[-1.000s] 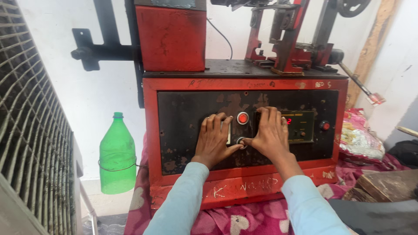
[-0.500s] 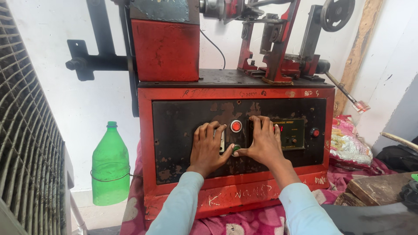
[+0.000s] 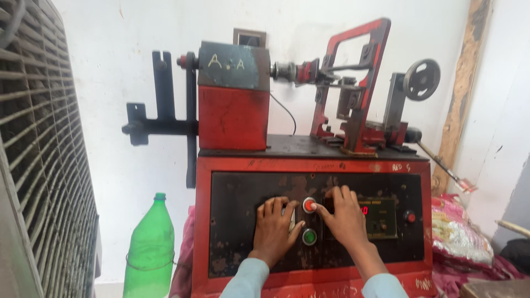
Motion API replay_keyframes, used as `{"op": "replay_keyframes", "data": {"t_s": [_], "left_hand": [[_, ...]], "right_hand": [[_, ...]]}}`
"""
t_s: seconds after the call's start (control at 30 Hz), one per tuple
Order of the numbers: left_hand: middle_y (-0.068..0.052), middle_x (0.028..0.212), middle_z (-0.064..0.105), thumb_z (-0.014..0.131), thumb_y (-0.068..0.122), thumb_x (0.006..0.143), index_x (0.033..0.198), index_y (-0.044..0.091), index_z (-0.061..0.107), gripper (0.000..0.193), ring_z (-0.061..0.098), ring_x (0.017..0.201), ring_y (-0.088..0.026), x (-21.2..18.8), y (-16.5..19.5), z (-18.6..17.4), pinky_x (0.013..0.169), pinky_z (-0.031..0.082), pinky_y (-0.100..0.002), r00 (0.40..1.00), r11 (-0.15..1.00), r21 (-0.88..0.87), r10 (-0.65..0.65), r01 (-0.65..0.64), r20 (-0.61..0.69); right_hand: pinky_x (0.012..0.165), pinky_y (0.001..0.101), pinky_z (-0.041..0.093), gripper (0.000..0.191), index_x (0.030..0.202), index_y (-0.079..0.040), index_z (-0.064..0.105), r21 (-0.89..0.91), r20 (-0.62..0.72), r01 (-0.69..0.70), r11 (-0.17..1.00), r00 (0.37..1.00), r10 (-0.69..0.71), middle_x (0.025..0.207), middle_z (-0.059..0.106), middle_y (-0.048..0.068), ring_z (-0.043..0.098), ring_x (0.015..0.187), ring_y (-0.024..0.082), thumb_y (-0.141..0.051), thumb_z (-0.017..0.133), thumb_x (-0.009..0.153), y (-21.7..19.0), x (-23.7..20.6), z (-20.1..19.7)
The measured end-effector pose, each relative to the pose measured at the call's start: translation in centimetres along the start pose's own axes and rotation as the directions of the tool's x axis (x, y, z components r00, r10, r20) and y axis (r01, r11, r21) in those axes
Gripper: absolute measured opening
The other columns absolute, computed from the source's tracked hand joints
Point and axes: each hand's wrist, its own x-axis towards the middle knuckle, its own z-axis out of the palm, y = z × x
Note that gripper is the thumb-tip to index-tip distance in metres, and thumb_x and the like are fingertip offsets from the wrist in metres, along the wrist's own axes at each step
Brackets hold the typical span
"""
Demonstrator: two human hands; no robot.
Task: The person uses a red-handled screwdriver to loosen and tighten screws on the control panel of a red key cutting machine, then turns knobs and presses buttons on the panel. They handle the machine's power plug, plug it into a wall socket, and reach back to the machine's upper mechanism.
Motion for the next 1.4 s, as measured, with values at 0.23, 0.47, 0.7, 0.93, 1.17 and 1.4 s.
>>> {"op": "replay_keyframes", "data": {"t_s": [0.23, 0.47, 0.7, 0.93, 1.17, 1.4], "left_hand": [[-0.015, 0.134, 0.044, 0.070, 0.062, 0.086, 0.163, 0.014, 0.025, 0.101, 0.040, 0.125, -0.034, 1.9, -1.1, -1.2, 0.105, 0.031, -0.049, 0.988, 0.998, 0.065, 0.017, -0.027, 0.154], [-0.034, 0.165, 0.006, 0.080, 0.080, 0.056, 0.158, 0.005, 0.005, 0.147, 0.012, 0.154, -0.053, 5.7, 0.0, -3.9, 0.112, 0.014, -0.075, 0.986, 0.946, 0.301, -0.150, 0.121, 0.075], [-0.023, 0.170, 0.002, 0.073, 0.076, 0.066, 0.168, 0.016, 0.002, 0.138, 0.033, 0.141, -0.040, 7.6, -1.7, -7.4, 0.103, 0.040, -0.064, 0.901, 0.880, 0.396, -0.370, 0.262, 0.226], [-0.021, 0.166, -0.022, 0.063, 0.073, 0.080, 0.163, 0.022, -0.006, 0.120, -0.009, 0.155, -0.040, 6.9, -1.0, -6.4, 0.106, 0.005, -0.087, 0.880, 0.872, 0.387, -0.409, 0.300, 0.241], [-0.018, 0.168, -0.025, 0.048, 0.068, 0.093, 0.164, 0.023, -0.007, 0.101, -0.024, 0.154, -0.036, 5.6, -1.6, -5.1, 0.109, -0.011, -0.083, 0.890, 0.899, 0.327, -0.381, 0.293, 0.250], [-0.015, 0.168, -0.027, 0.040, 0.069, 0.096, 0.164, 0.024, -0.011, 0.095, -0.026, 0.154, -0.031, 5.4, -1.8, -5.2, 0.110, -0.016, -0.079, 0.882, 0.906, 0.301, -0.381, 0.297, 0.277]], "right_hand": [[0.082, 0.0406, 0.057, 0.058, 0.107, -0.006, 0.059, -0.074, 0.016, 0.017, 0.997, 1.000, -0.016, 0.106, 0.056, 0.007, 0.058, 0.106, 0.025, -0.057, 0.072, 0.081, -0.7, 0.6, -0.4], [0.092, 0.0427, 0.054, 0.079, 0.123, -0.007, 0.053, -0.132, 0.160, -0.021, 0.991, 0.986, 0.043, 0.117, 0.057, 0.006, 0.053, 0.116, 0.026, -0.075, 0.061, 0.083, -0.1, 2.9, 0.0], [0.112, 0.0668, 0.023, 0.093, 0.161, -0.027, 0.031, -0.177, 0.014, 0.162, 0.971, 0.987, -0.162, 0.157, 0.026, 0.017, 0.021, 0.147, 0.040, -0.069, 0.060, 0.082, -0.9, 1.1, 2.9], [0.112, 0.0598, 0.037, 0.077, 0.154, -0.030, 0.039, -0.046, 0.138, 0.075, 0.996, 0.988, -0.068, 0.156, 0.032, 0.015, 0.029, 0.147, 0.034, -0.069, 0.053, 0.089, -1.3, 1.8, 1.0], [0.112, 0.0520, 0.043, 0.076, 0.151, -0.024, 0.047, -0.035, 0.198, 0.011, 0.999, 0.980, -0.004, 0.153, 0.037, 0.014, 0.037, 0.143, 0.033, -0.068, 0.055, 0.090, -2.9, 2.2, -0.4], [0.112, 0.0489, 0.045, 0.079, 0.152, -0.026, 0.044, -0.042, 0.252, 0.015, 0.999, 0.968, -0.004, 0.152, 0.036, 0.014, 0.036, 0.143, 0.031, -0.070, 0.056, 0.088, -3.1, 2.5, -1.3]]}}
